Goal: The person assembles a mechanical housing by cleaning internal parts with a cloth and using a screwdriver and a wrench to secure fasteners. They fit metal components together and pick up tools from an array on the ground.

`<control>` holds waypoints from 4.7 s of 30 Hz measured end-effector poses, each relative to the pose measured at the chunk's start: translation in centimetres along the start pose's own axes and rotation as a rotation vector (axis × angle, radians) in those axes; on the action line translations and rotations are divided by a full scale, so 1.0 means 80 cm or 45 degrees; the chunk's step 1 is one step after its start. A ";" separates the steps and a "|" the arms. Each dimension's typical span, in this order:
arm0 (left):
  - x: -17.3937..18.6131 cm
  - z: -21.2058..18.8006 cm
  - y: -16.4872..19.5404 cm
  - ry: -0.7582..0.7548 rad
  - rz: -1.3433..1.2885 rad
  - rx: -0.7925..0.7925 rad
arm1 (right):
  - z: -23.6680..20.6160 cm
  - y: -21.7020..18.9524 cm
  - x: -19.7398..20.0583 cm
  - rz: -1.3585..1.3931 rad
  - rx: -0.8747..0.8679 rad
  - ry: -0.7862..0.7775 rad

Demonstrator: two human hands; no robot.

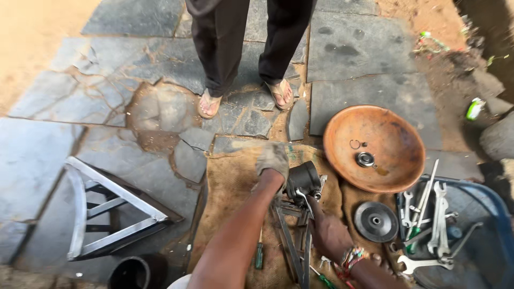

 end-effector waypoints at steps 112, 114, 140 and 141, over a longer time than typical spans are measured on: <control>-0.014 -0.115 -0.032 -0.378 0.138 0.045 | 0.070 -0.010 0.023 0.294 -0.025 -0.318; -0.016 -0.117 -0.036 -0.406 0.049 0.115 | 0.057 -0.026 0.032 0.205 0.188 -0.093; -0.015 -0.116 -0.037 -0.381 0.008 0.083 | 0.045 -0.014 0.039 0.325 0.056 0.025; -0.012 -0.116 -0.034 -0.364 0.000 0.059 | 0.052 -0.011 0.037 0.345 -0.011 -0.092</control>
Point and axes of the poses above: each hand's wrist, its own z-axis towards the middle knuckle, its own x-axis out of the back of the hand, y = z × x, the point moved 9 cm from there along z, towards the middle knuckle, and after that the axes turned 10 degrees about -y, right-handed, at the moved point
